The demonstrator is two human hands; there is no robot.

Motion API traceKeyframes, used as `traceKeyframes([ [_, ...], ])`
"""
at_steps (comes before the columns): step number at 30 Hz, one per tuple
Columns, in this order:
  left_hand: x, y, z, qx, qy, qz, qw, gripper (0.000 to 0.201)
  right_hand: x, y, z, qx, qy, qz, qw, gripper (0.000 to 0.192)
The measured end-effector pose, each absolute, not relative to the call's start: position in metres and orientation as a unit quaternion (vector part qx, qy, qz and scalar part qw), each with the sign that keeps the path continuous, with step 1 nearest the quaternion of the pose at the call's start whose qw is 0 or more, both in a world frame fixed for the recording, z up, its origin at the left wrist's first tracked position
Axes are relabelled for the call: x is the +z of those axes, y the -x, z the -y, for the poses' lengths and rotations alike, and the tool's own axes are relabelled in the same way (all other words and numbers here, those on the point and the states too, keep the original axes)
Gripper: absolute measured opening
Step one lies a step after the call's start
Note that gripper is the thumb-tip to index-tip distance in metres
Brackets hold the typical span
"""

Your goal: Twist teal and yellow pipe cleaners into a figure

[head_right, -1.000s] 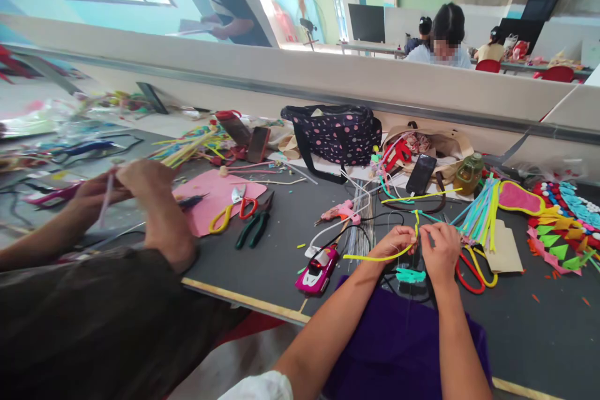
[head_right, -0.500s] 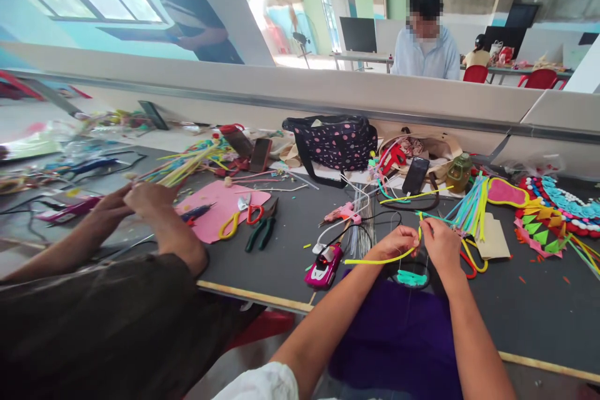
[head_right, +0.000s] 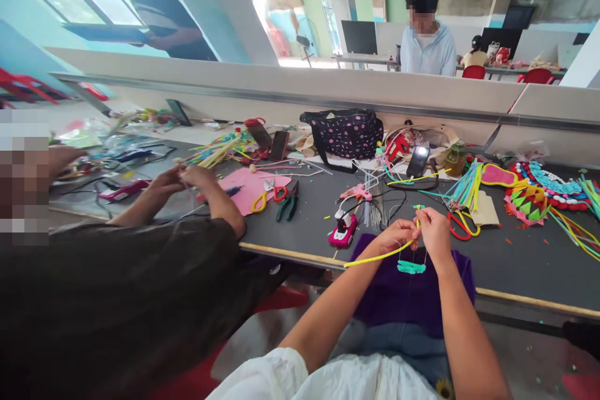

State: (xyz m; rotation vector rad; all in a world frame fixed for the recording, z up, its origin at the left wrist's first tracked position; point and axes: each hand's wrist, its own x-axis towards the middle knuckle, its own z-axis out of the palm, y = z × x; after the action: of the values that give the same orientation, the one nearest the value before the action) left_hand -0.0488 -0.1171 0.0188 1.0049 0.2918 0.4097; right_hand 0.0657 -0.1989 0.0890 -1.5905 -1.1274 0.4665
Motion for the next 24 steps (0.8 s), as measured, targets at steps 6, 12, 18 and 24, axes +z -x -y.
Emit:
traceKeyframes([
  [6,0.032,0.078,0.159,0.180,-0.508,-0.102,0.836,0.030,0.124,-0.073,0.250,0.054,0.701,0.517,0.488,0.030],
  [12,0.034,0.098,0.206,0.162,-0.519,-0.089,0.834,0.032,0.121,-0.085,0.278,0.296,0.598,0.589,0.457,0.041],
  [18,0.033,0.105,0.238,0.158,-0.522,-0.090,0.834,0.032,0.113,-0.067,0.307,0.385,0.575,0.546,0.473,0.037],
  [24,0.029,0.101,0.249,0.197,-0.520,-0.095,0.826,0.029,0.107,-0.065,0.319,0.378,0.567,0.508,0.527,0.037],
])
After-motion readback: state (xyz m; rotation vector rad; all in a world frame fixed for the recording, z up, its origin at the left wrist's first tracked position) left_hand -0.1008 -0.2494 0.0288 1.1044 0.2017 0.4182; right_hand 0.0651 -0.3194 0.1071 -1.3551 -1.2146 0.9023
